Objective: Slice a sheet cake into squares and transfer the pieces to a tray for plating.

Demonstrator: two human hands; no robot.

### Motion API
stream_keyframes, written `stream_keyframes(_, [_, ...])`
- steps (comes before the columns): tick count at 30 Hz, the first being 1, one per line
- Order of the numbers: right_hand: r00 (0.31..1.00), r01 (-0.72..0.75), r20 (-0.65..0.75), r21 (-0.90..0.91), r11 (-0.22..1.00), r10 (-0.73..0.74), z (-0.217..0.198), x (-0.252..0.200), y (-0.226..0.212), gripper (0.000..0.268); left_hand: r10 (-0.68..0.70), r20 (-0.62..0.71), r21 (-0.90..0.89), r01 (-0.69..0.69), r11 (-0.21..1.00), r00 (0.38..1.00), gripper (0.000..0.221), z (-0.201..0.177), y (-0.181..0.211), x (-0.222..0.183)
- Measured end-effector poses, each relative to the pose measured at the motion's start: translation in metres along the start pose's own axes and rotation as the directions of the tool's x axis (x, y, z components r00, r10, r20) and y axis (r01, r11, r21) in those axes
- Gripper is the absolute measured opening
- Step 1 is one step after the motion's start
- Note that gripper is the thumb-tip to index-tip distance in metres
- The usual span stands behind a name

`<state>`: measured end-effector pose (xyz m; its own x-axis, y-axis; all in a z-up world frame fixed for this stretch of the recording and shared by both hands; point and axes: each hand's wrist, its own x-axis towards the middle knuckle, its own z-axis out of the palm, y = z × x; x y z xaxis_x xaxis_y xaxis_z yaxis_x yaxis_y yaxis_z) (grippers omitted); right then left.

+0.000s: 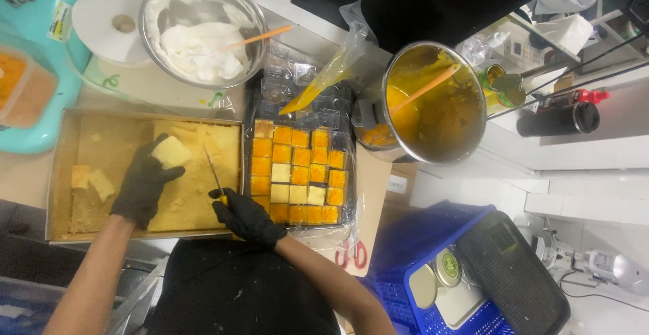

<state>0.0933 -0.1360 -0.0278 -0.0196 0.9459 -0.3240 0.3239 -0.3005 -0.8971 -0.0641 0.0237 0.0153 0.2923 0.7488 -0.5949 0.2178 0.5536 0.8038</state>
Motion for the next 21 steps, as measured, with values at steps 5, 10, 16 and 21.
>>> stream_keyframes(5, [0.962, -0.06, -0.199, 0.516, 0.855, 0.188, -0.011, -0.018, -0.005, 0.04, 0.542, 0.159, 0.205, -0.564, 0.8, 0.825, 0.07, -0.003, -0.045, 0.029])
stream_keyframes(10, [0.862, 0.023, 0.219, 0.884, -0.467, 0.457, -0.007, -0.002, 0.033, 0.029, -0.018, 0.067, -0.568, 0.053, 0.821, 0.998, 0.045, 0.017, -0.046, 0.032])
stream_keyframes(16, [0.96, -0.211, -0.017, 0.617, 0.758, 0.281, -0.022, -0.005, -0.046, 0.058, -0.052, -0.007, -0.681, 0.034, 0.732, 0.999, 0.027, 0.04, -0.042, 0.021])
stream_keyframes(21, [0.968, 0.038, -0.199, 0.719, 0.694, 0.154, 0.014, 0.005, 0.009, 0.056, -0.078, 0.053, -0.815, 0.089, 0.572, 0.995, 0.026, 0.045, -0.06, 0.027])
